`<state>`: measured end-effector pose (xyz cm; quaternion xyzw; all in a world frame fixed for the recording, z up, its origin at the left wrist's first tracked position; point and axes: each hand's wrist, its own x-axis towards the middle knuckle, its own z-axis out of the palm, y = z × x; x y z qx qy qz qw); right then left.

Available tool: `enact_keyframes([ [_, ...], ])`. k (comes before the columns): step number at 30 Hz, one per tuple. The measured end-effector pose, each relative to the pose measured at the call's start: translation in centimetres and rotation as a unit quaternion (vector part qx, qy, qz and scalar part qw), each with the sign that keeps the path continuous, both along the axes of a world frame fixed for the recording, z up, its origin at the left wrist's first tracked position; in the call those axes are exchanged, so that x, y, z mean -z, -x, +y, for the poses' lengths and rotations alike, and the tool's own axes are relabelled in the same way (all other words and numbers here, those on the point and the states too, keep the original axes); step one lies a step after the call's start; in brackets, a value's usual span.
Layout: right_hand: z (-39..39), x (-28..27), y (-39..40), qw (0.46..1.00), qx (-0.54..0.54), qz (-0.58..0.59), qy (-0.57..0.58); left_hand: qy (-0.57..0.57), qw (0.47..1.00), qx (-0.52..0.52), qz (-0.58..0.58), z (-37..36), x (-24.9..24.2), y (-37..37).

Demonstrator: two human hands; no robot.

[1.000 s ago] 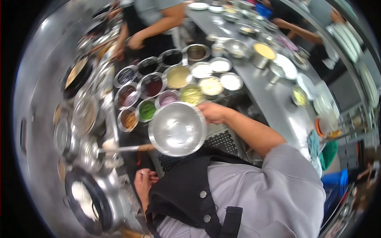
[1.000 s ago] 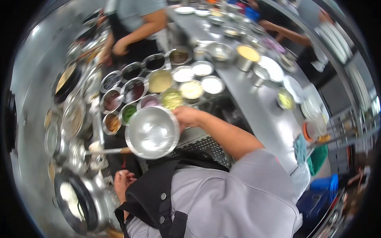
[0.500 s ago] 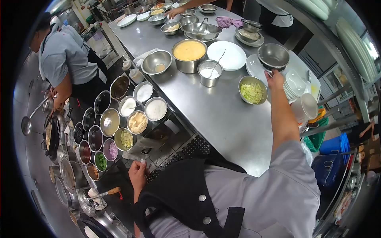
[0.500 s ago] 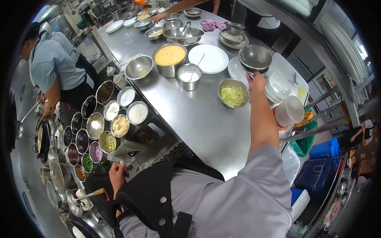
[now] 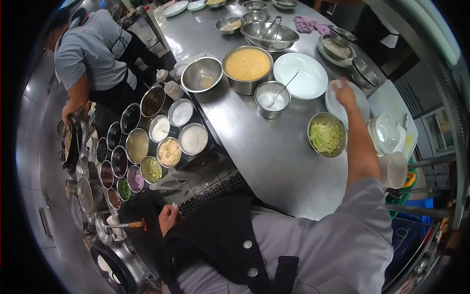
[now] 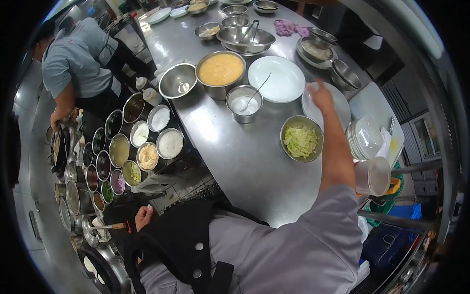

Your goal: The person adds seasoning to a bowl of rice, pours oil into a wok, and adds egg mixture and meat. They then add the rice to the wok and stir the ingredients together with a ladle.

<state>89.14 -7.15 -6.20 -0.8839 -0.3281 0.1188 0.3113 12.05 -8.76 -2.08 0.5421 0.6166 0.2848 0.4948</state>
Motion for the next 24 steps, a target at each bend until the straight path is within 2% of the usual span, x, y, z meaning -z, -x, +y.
enact_keyframes([
  [1,0.5,0.2,2.1,0.989,-0.107,-0.090,0.048,0.009,1.000,0.009,0.004,0.3,0.2,-0.3],
  [2,0.7,-1.0,4.7,0.981,-0.165,-0.088,0.054,0.019,1.000,0.019,0.007,0.6,0.4,-0.6],
  [5,1.0,1.0,4.6,0.978,-0.146,-0.084,0.124,0.028,0.999,0.040,-0.003,1.7,0.0,-2.8],
  [6,0.4,0.9,5.2,0.989,-0.118,-0.049,0.068,0.030,0.998,0.048,-0.019,1.8,-0.2,-3.2],
  [7,0.0,0.7,5.9,0.996,-0.092,-0.015,0.012,0.013,0.998,0.062,-0.011,2.5,2.3,-1.4],
  [10,-1.2,0.9,8.1,0.995,-0.098,-0.014,0.020,0.007,0.997,0.079,0.027,2.6,1.0,-2.5],
  [13,-3.1,0.4,12.0,0.997,-0.080,-0.020,0.001,-0.008,0.996,0.088,0.005,2.2,2.0,-1.1],
  [17,-6.0,0.7,16.4,0.998,-0.045,-0.037,-0.011,0.000,0.997,0.074,0.002,1.0,2.2,1.0],
  [22,-9.8,2.4,18.8,0.996,-0.040,-0.074,-0.040,0.032,0.996,0.018,-0.086,-1.2,2.2,4.2],
  [24,-11.0,2.6,18.3,0.993,-0.059,-0.106,0.009,0.059,0.993,-0.017,-0.097,-2.5,2.4,6.0],
])
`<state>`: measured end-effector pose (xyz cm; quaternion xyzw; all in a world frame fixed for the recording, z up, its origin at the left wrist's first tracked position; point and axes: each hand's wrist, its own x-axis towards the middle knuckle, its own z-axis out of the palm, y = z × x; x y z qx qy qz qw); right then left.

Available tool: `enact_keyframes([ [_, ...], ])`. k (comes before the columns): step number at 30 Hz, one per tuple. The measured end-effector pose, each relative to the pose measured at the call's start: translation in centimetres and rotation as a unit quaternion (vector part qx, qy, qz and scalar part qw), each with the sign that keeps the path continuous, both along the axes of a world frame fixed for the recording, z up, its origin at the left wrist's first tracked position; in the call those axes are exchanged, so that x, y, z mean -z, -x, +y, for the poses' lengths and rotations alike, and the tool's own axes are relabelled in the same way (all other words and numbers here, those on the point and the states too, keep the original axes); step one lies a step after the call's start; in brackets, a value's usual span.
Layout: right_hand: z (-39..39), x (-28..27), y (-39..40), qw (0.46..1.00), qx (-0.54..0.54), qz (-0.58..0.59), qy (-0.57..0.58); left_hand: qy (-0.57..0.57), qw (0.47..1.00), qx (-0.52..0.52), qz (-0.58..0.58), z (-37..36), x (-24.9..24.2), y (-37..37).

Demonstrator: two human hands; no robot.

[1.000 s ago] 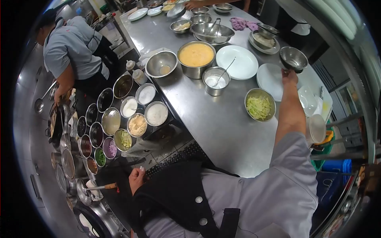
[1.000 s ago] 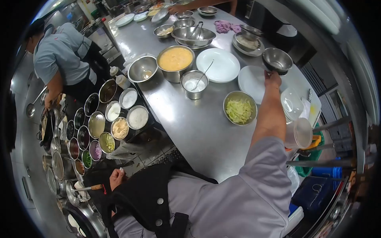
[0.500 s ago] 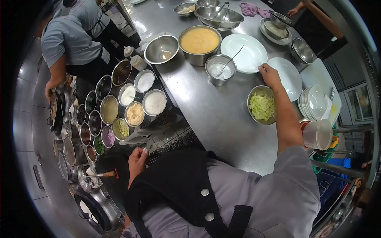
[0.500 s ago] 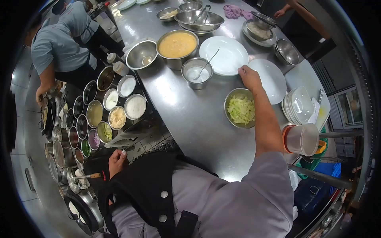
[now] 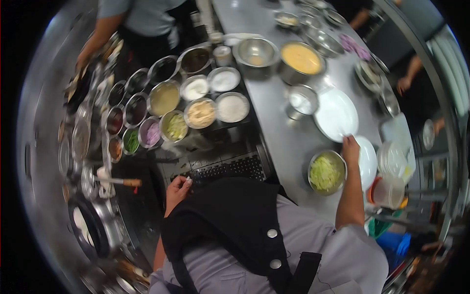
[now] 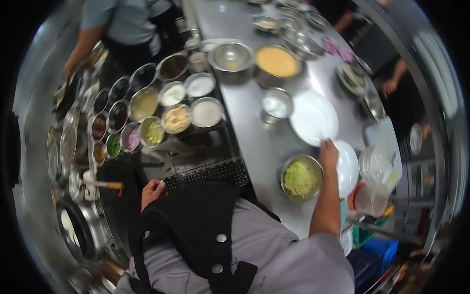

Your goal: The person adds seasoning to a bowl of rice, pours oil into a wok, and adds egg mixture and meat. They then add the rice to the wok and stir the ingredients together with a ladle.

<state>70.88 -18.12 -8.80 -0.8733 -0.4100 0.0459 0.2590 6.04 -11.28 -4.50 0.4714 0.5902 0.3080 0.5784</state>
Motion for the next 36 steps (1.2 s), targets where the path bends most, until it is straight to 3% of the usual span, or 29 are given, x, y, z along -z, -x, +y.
enact_keyframes([
  [1,-1.7,5.2,-5.7,0.976,-0.119,-0.163,0.085,0.029,0.999,-0.021,-0.008,-0.8,0.0,1.0],
  [2,-1.4,1.7,-2.4,0.977,-0.022,-0.207,0.037,0.025,0.997,-0.066,-0.009,-1.8,-0.2,2.0],
  [3,0.6,-3.4,1.0,0.992,0.009,-0.116,0.042,0.011,1.000,-0.009,0.009,-2.9,-0.6,3.1],
  [4,2.7,-3.6,1.1,0.972,-0.037,-0.218,-0.078,-0.002,0.999,0.039,0.030,-4.0,-0.9,4.6],
  [5,5.7,-9.0,6.8,0.989,-0.044,-0.125,-0.066,-0.004,0.999,-0.024,0.034,-5.0,-1.1,6.5],
  [6,8.7,-11.9,12.3,0.973,-0.134,-0.114,-0.148,-0.038,0.999,0.034,-0.006,-5.9,-1.1,9.1],
  [7,11.3,-13.9,18.6,0.958,-0.198,0.026,-0.207,-0.076,0.992,0.095,-0.043,-7.0,-1.3,12.0],
  [8,13.2,-15.1,25.1,0.923,-0.271,0.177,-0.209,-0.081,0.995,0.037,-0.035,-8.2,-2.9,14.8],
  [10,15.6,-16.1,40.1,0.813,-0.469,0.276,-0.209,-0.079,0.996,-0.004,-0.030,-10.4,-8.2,20.1],
  [12,17.0,-15.3,54.5,0.709,-0.623,0.326,-0.043,-0.140,0.967,-0.211,0.001,-12.2,-11.4,25.5],
  [13,17.2,-16.4,62.1,0.666,-0.722,0.190,-0.002,-0.158,0.939,-0.282,0.118,-13.0,-11.9,29.4],
  [15,17.8,-10.8,74.7,0.613,-0.784,0.095,0.013,-0.226,0.824,-0.389,0.345,-14.3,-12.9,38.1],
  [16,17.6,-8.0,79.9,0.598,-0.801,0.036,0.011,-0.269,0.738,-0.422,0.452,-14.8,-12.7,42.5],
  [18,19.5,-0.5,87.0,0.600,-0.782,-0.026,0.166,-0.298,0.548,-0.449,0.639,-14.8,-11.7,49.7],
  [19,20.3,0.4,89.4,0.636,-0.743,0.031,0.207,-0.234,0.572,-0.456,0.640,-14.9,-10.5,52.4],
  [20,20.4,-0.4,90.9,0.654,-0.745,0.015,0.128,-0.174,0.593,-0.462,0.636,-15.0,-9.5,55.2],
  [21,20.8,-2.3,91.8,0.634,-0.766,0.058,0.091,-0.163,0.600,-0.445,0.645,-15.3,-8.2,57.2],
  [23,18.9,-10.5,93.4,0.616,-0.745,0.191,0.171,-0.161,0.625,-0.433,0.629,-16.1,-6.8,59.2],
  [24,17.7,-13.7,94.4,0.606,-0.749,0.235,0.128,-0.175,0.641,-0.434,0.608,-16.2,-6.7,60.0],
  [26,16.7,-17.9,96.3,0.541,-0.741,0.383,0.109,-0.189,0.623,-0.459,0.605,-16.0,-7.1,60.1],
  [28,15.1,-20.9,99.0,0.459,-0.764,0.448,0.076,-0.212,0.601,-0.469,0.612,-15.9,-6.4,60.7],
  [29,14.4,-21.6,100.5,0.447,-0.764,0.454,0.106,-0.225,0.585,-0.471,0.621,-15.9,-6.3,60.7],
  [30,13.5,-21.8,102.4,0.476,-0.741,0.443,0.168,-0.221,0.584,-0.474,0.621,-15.9,-6.1,60.5],
  [32,13.3,-20.7,107.6,0.484,-0.702,0.360,0.378,-0.236,0.571,-0.486,0.618,-15.7,-6.2,60.7],
  [34,15.4,-16.9,113.7,0.421,-0.702,0.334,0.468,-0.220,0.569,-0.486,0.626,-15.7,-6.0,60.4],
  [36,15.7,-18.3,116.3,0.400,-0.765,0.278,0.422,-0.210,0.585,-0.483,0.617,-15.7,-6.0,60.9],
])
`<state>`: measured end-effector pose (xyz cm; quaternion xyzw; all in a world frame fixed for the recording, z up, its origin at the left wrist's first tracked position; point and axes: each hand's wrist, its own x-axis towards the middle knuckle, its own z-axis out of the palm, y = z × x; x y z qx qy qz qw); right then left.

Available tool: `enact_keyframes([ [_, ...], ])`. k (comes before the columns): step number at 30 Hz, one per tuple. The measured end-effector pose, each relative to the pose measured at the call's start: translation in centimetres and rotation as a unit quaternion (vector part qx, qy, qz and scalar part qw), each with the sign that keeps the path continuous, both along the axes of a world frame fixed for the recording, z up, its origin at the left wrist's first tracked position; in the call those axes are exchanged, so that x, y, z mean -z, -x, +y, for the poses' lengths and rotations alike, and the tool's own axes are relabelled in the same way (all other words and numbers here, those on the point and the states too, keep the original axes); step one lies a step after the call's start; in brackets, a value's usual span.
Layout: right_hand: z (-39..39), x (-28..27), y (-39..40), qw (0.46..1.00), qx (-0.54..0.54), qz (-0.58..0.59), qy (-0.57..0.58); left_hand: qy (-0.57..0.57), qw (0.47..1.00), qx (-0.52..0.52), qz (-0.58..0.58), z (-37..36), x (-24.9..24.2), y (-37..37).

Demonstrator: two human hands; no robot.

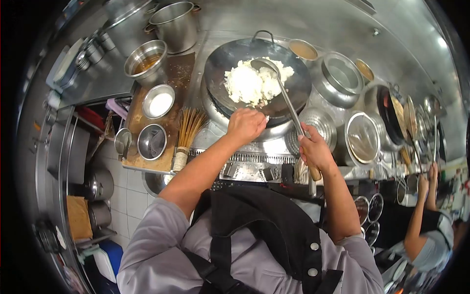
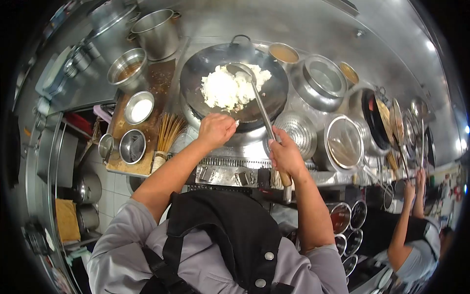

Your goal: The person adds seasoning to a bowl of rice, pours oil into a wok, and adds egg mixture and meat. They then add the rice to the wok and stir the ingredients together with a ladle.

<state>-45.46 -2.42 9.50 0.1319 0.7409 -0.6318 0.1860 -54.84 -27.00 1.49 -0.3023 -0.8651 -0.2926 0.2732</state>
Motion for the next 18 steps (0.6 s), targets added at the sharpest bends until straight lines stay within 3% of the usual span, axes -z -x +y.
enact_keyframes([
  [1,0.0,-0.8,1.0,0.996,-0.037,0.048,-0.065,-0.010,1.000,0.003,0.004,0.1,0.1,0.1],
  [4,1.8,-3.1,-1.0,0.993,-0.031,0.116,-0.012,-0.015,1.000,-0.006,0.012,0.4,-0.1,0.2],
  [6,3.0,-2.3,-0.8,0.992,-0.047,0.106,0.044,-0.004,1.000,-0.022,0.017,0.6,-0.3,0.6],
  [8,3.6,1.2,1.0,0.994,-0.102,-0.036,-0.008,0.010,1.000,-0.025,0.010,0.7,0.2,-0.4],
  [9,3.3,1.6,2.4,0.991,-0.113,-0.012,-0.074,0.009,1.000,-0.018,0.002,0.7,0.2,0.0],
  [13,1.3,-2.2,1.8,0.989,-0.078,0.082,-0.095,0.041,0.996,-0.001,-0.078,0.2,-0.8,0.6],
  [18,1.8,0.7,1.3,0.996,-0.005,0.037,-0.080,0.080,0.985,0.054,-0.145,-0.5,-1.3,1.8],
])
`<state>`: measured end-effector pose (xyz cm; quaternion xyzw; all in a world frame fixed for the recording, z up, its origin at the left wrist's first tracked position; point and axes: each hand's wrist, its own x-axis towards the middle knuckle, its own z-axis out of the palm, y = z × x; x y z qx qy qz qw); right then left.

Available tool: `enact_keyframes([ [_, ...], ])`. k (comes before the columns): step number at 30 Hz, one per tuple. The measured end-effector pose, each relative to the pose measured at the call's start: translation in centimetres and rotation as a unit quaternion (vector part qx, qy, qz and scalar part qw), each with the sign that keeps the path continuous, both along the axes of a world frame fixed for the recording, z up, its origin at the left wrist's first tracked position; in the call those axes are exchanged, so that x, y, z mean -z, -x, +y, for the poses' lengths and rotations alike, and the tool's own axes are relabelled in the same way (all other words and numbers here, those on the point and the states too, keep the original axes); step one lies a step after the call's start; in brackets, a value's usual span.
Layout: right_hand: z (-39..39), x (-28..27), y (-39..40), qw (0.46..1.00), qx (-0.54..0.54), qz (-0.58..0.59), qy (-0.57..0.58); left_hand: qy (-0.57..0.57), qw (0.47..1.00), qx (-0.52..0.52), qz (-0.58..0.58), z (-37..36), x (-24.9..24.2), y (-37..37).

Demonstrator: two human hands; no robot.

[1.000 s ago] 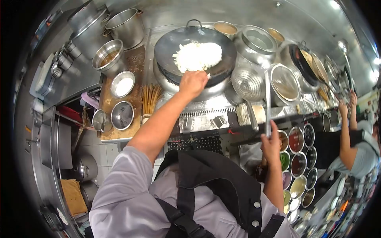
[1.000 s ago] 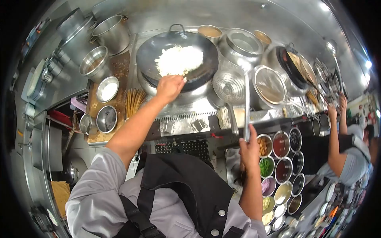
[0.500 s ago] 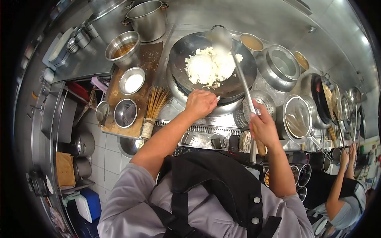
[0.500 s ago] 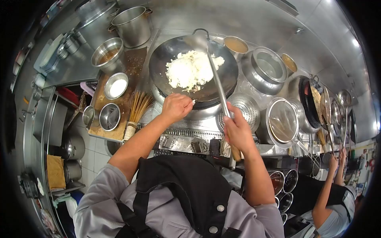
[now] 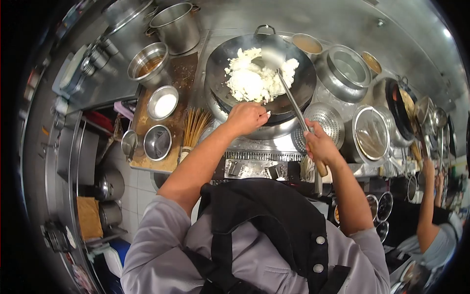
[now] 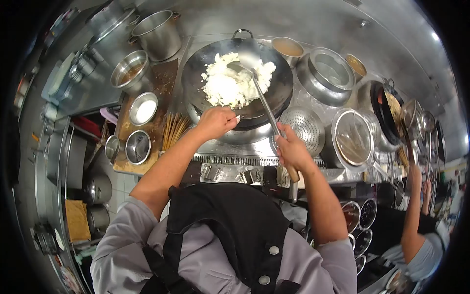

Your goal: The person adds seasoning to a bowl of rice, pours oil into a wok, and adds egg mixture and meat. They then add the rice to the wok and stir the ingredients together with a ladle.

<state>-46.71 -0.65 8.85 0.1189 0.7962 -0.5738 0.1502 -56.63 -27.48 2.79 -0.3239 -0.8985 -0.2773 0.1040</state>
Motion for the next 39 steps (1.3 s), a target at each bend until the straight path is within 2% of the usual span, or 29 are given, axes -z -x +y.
enact_keyframes([
  [2,0.1,-1.0,-0.3,0.998,-0.027,-0.041,0.033,0.004,0.999,-0.014,-0.046,0.0,-0.1,0.3],
  [3,-1.3,-4.7,-2.5,0.999,-0.026,-0.034,-0.016,0.019,0.998,-0.023,-0.062,0.0,-0.7,-0.6],
  [7,-0.5,-11.7,-10.6,0.990,-0.014,-0.124,-0.059,0.047,0.997,0.029,-0.047,-1.7,-5.8,-4.7],
  [9,-1.9,-11.1,-11.2,0.988,-0.006,-0.143,-0.054,0.037,0.998,0.031,-0.035,-1.7,-3.3,-3.7],
  [11,-3.1,-8.8,-10.4,0.989,0.024,-0.146,-0.024,-0.012,0.998,0.020,0.059,-1.1,0.6,-2.3],
  [13,-3.2,-2.7,-8.7,0.997,0.025,-0.077,0.008,0.021,0.998,0.022,0.050,-1.4,2.0,-4.7],
  [15,-5.0,-1.7,-8.1,1.000,0.024,-0.010,-0.010,0.051,0.998,0.039,0.019,-3.1,3.4,-10.2],
  [17,-5.6,-2.4,-9.3,0.999,0.025,0.049,-0.004,0.050,0.997,0.062,0.015,-5.5,2.5,-11.6],
  [19,-5.2,-4.3,-12.5,0.996,0.030,0.088,0.009,0.016,0.989,0.105,0.099,-7.0,-0.1,-11.7],
  [20,-5.3,-5.4,-13.0,0.996,0.026,0.080,0.009,0.048,0.994,0.071,0.069,-6.4,-3.5,-10.5],
  [21,-5.6,-6.5,-13.3,0.994,0.048,0.053,0.087,0.095,0.993,0.061,0.048,-5.7,-5.1,-8.3],
  [22,-5.8,-7.1,-13.2,0.983,0.072,0.031,0.165,0.085,0.995,0.048,0.007,-4.8,-5.8,-6.2],
  [24,-6.3,-4.1,-10.0,0.975,0.070,-0.035,0.206,0.010,0.999,0.027,0.035,-2.7,-2.2,-3.5],
  [26,-6.4,-0.9,-6.4,0.961,0.087,-0.095,0.246,0.014,0.996,-0.008,0.090,-1.8,0.8,-4.6],
  [29,-5.3,-1.8,-5.9,0.967,0.079,-0.039,0.239,0.055,0.996,0.057,0.036,-4.4,2.1,-11.3],
  [31,-5.0,-5.3,-8.9,0.974,0.042,0.032,0.222,0.069,0.995,0.075,0.024,-5.5,-0.5,-12.2],
  [32,-4.8,-6.5,-10.3,0.974,0.036,0.028,0.222,0.081,0.994,0.067,0.031,-5.5,-2.6,-11.3],
  [34,-4.5,-7.7,-12.7,0.943,0.067,0.029,0.325,0.103,0.993,0.041,0.042,-5.0,-7.0,-8.6],
  [35,-4.8,-7.1,-12.2,0.942,0.065,0.026,0.328,0.075,0.996,0.038,0.035,-4.0,-7.1,-6.2],
  [37,-4.8,-4.7,-10.2,0.967,0.073,-0.075,0.231,0.049,0.997,0.041,0.032,-2.8,-4.1,-4.8],
  [39,-4.8,-0.5,-7.0,0.966,0.073,-0.069,0.240,0.049,0.998,0.001,0.048,-1.4,0.7,-5.3],
])
